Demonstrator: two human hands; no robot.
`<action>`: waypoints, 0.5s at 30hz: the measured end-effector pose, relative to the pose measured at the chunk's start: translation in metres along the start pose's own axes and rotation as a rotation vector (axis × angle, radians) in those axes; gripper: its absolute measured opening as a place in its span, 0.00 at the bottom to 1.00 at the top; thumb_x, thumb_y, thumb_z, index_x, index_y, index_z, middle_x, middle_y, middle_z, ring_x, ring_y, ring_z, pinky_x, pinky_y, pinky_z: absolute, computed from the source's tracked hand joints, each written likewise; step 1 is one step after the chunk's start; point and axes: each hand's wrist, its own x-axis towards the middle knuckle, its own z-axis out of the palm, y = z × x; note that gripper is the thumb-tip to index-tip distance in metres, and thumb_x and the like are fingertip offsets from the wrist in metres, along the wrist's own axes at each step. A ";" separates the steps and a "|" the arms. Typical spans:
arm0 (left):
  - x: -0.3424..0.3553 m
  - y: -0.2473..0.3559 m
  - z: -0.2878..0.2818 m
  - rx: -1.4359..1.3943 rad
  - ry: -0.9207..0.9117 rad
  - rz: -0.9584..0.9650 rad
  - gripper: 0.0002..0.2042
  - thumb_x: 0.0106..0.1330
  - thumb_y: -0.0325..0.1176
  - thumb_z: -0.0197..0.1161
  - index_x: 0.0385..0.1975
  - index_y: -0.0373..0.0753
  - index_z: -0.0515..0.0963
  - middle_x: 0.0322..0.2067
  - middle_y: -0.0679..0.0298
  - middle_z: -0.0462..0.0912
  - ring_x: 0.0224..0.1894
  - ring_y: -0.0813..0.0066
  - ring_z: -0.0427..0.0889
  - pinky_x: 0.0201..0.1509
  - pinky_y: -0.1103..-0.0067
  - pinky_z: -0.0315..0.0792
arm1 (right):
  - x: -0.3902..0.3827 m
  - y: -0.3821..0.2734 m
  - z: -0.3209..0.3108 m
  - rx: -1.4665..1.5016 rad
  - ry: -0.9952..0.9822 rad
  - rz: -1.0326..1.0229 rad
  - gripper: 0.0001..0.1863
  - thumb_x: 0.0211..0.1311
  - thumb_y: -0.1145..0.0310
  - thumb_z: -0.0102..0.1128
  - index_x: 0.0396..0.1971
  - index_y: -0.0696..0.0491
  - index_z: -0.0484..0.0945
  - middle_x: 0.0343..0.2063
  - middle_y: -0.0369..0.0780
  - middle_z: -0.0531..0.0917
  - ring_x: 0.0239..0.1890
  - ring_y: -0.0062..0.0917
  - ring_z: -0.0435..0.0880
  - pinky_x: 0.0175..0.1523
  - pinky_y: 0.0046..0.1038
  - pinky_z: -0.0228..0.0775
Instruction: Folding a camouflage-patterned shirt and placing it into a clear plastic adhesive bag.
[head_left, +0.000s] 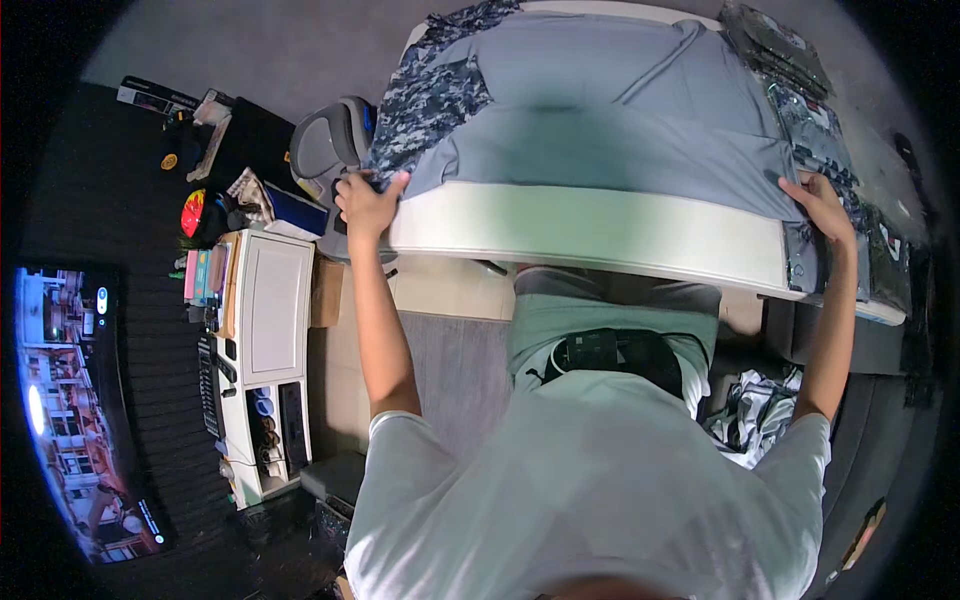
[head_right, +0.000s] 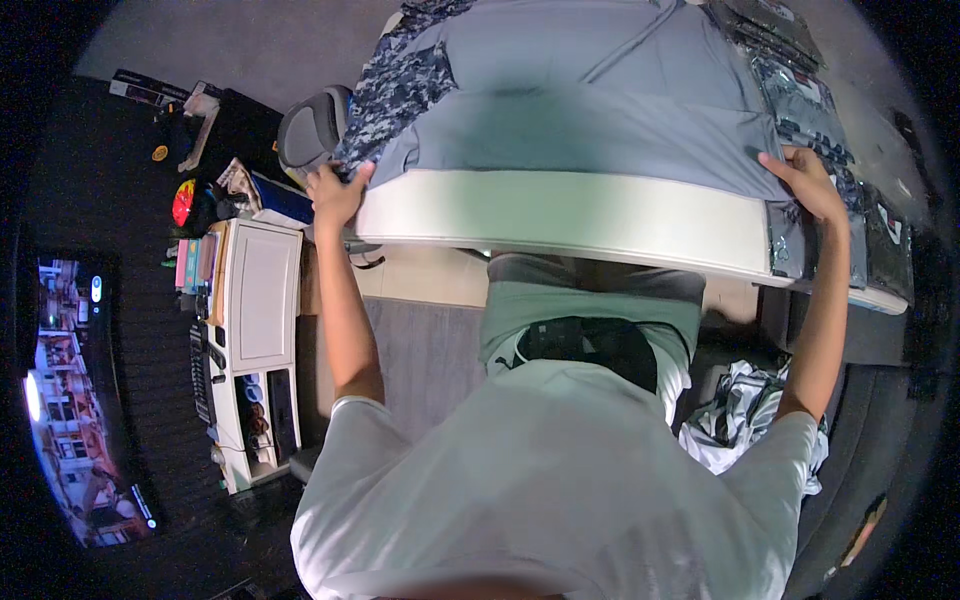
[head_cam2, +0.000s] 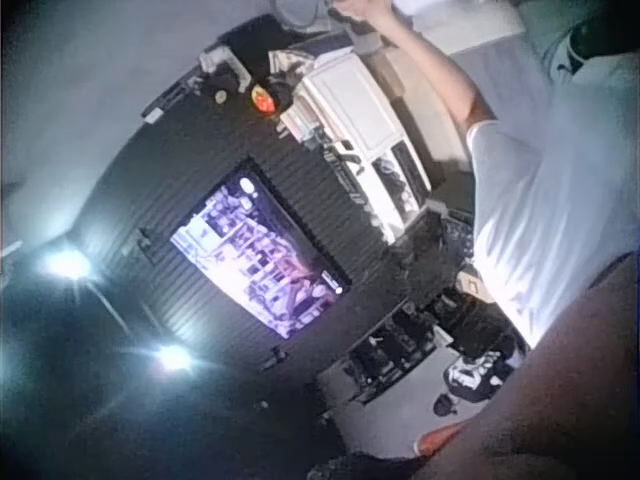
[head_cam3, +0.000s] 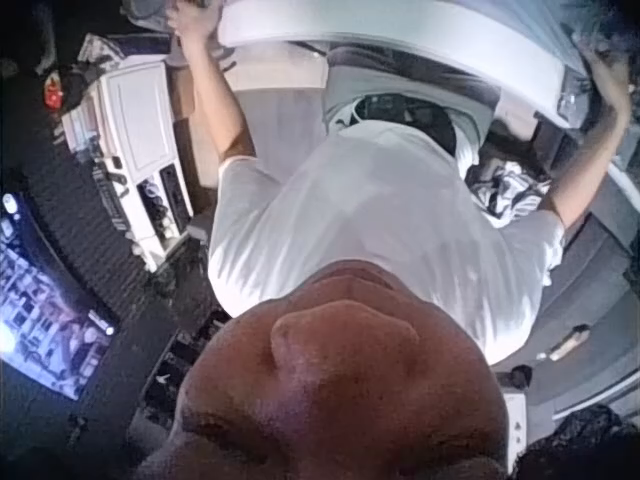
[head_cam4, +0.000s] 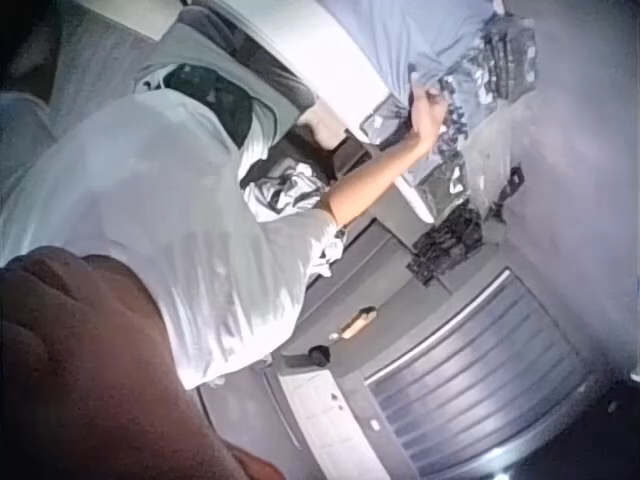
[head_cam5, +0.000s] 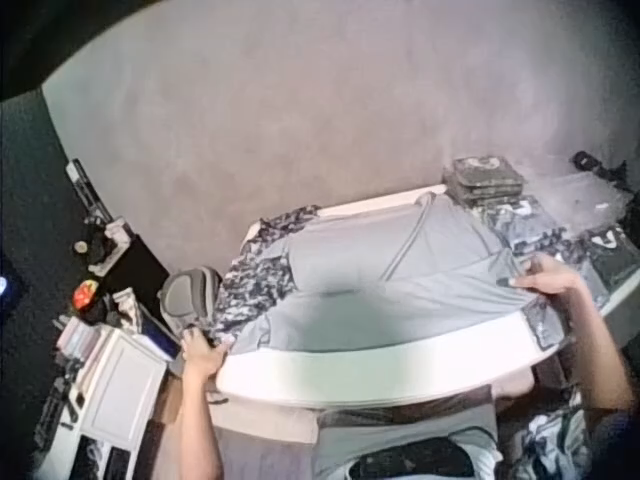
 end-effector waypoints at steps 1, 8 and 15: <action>0.000 -0.005 0.000 -0.008 -0.029 -0.035 0.49 0.53 0.72 0.64 0.60 0.29 0.70 0.59 0.36 0.69 0.61 0.37 0.69 0.66 0.57 0.63 | -0.001 0.003 0.000 -0.053 0.023 0.023 0.20 0.69 0.58 0.63 0.43 0.64 0.82 0.37 0.34 0.86 0.36 0.13 0.79 0.47 0.18 0.70; 0.021 -0.015 0.009 -0.632 0.327 0.082 0.18 0.73 0.45 0.60 0.34 0.31 0.79 0.32 0.56 0.82 0.37 0.64 0.78 0.48 0.72 0.71 | -0.006 0.019 -0.001 0.087 0.188 -0.124 0.18 0.75 0.62 0.54 0.50 0.64 0.79 0.44 0.36 0.85 0.45 0.15 0.79 0.54 0.18 0.67; 0.093 -0.039 0.007 -0.764 0.162 0.217 0.17 0.73 0.44 0.60 0.37 0.32 0.78 0.32 0.62 0.81 0.36 0.74 0.76 0.45 0.75 0.71 | -0.006 0.027 -0.003 -0.087 0.401 -0.080 0.20 0.74 0.61 0.56 0.50 0.64 0.79 0.43 0.37 0.85 0.43 0.17 0.79 0.53 0.19 0.67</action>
